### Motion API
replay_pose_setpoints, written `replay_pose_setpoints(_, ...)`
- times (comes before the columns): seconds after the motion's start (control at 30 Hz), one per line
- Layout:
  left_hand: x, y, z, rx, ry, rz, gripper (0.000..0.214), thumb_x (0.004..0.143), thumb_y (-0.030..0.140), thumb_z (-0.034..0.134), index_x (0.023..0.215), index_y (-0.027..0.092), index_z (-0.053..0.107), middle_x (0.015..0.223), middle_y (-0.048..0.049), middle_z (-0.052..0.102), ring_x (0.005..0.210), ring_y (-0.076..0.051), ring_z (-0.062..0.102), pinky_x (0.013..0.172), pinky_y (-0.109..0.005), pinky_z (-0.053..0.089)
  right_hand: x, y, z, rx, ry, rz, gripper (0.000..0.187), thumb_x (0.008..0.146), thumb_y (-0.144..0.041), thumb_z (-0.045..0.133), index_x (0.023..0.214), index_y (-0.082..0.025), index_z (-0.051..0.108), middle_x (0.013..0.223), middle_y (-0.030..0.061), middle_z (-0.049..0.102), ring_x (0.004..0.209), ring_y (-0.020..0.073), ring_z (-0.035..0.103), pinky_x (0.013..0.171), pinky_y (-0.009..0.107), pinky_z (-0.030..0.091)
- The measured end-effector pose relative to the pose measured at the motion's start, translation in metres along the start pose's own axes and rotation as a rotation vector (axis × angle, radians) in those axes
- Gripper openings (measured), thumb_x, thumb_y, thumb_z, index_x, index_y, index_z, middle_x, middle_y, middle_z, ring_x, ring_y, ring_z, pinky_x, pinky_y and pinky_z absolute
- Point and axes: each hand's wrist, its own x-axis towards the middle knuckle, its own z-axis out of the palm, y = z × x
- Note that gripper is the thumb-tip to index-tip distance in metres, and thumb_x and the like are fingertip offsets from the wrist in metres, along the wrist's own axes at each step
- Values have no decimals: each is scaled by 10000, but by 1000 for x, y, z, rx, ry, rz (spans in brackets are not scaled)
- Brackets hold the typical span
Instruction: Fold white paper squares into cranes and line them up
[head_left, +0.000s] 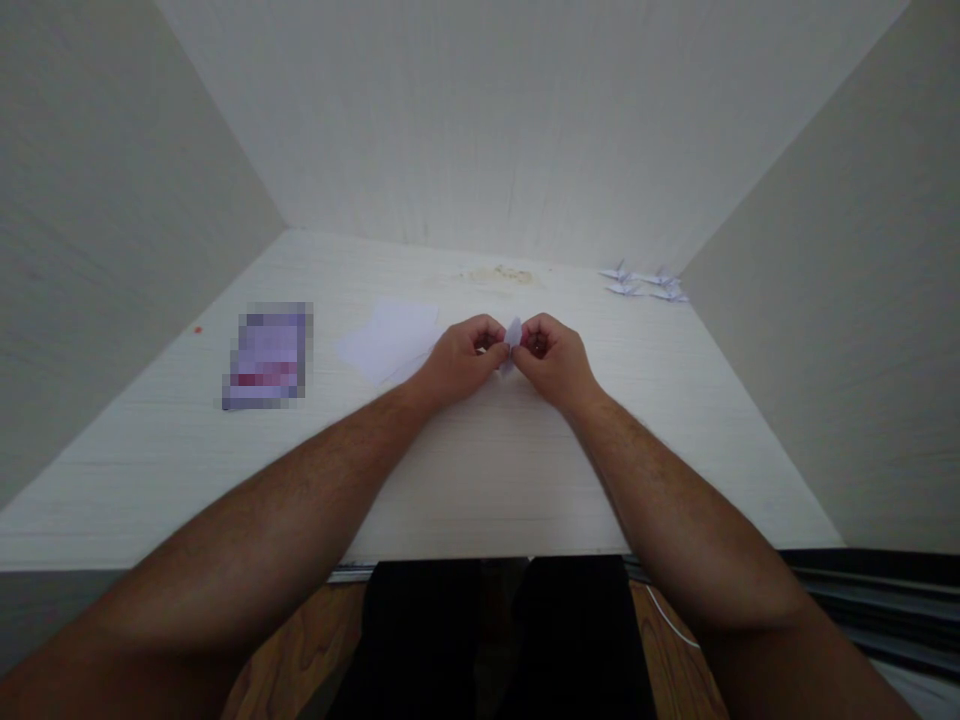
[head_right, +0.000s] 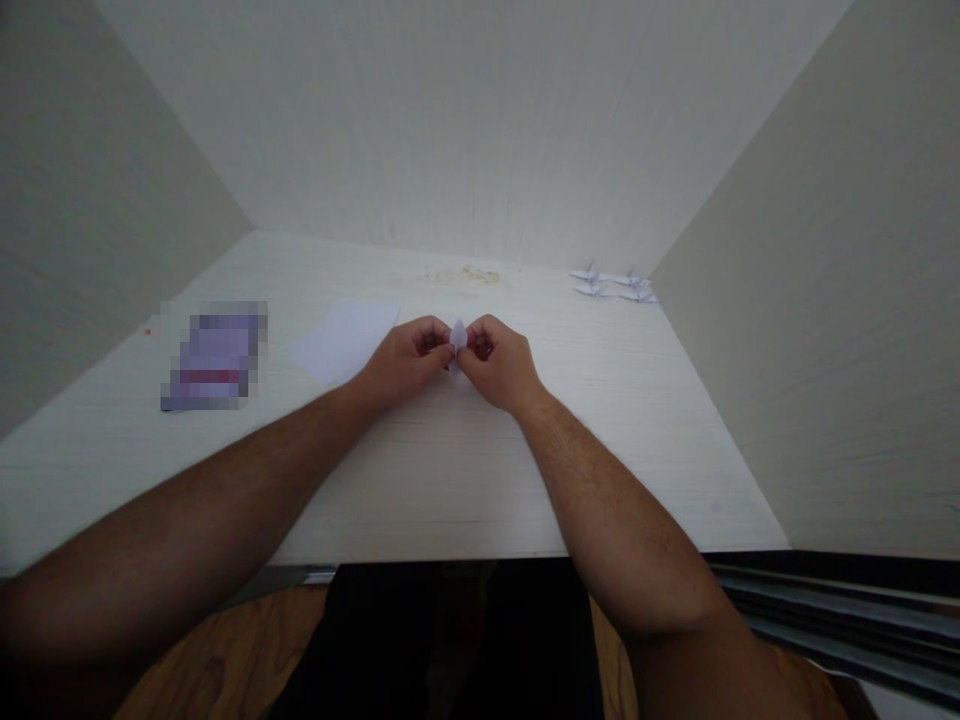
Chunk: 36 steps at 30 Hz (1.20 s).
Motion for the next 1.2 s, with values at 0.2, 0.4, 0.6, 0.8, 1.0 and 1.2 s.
replay_pose_setpoints(0.2, -2, 5, 1, 3, 15, 14, 54, 741, 192, 623, 775, 171, 586, 742, 0, 640, 648, -104, 577, 621, -237, 467, -1, -5, 0, 24, 16, -2, 140, 704, -201, 659, 776, -221, 541, 637, -55, 559, 545, 87, 474, 514, 245, 359)
replay_pose_setpoints(0.4, -1, 3, 0, -60, 9, 51, 113, 746, 252, 656, 778, 173, 582, 727, 2, 621, 656, -109, 555, 624, -240, 452, -1, -12, -3, 58, 68, 16, 208, 670, -195, 689, 697, -223, 486, 589, -68, 518, 532, 84, 448, 505, 242, 349)
replay_pose_setpoints(0.6, -1, -1, 0, -25, 43, 48, 133, 740, 277, 663, 755, 176, 578, 695, 15, 585, 620, -101, 503, 576, -231, 406, -1, -9, -2, 149, 35, 11, 77, 689, -214, 700, 741, -193, 648, 646, -23, 642, 560, 98, 534, 542, 258, 427)
replay_pose_setpoints(0.8, 0, -2, 1, -102, 65, 41, 147, 739, 274, 679, 743, 173, 572, 710, 6, 609, 637, -103, 534, 594, -236, 426, -1, -11, -3, 148, 26, 57, 98, 709, -281, 720, 757, -196, 708, 682, 5, 688, 616, 131, 612, 582, 284, 492)
replay_pose_setpoints(1.0, -1, 1, 2, -92, 128, 4, 144, 708, 260, 706, 725, 173, 592, 678, 12, 620, 594, -97, 531, 560, -232, 419, -2, -14, -3, 145, 45, 71, 214, 655, -357, 800, 720, -195, 676, 651, -7, 661, 574, 109, 553, 544, 263, 452)
replay_pose_setpoints(1.2, -2, 2, 1, -80, 159, -11, 143, 694, 273, 723, 723, 170, 628, 679, -1, 660, 612, -113, 577, 575, -243, 451, -1, -13, -2, 96, 42, 77, 190, 685, -346, 772, 682, -195, 657, 602, -18, 624, 545, 100, 503, 513, 253, 400)
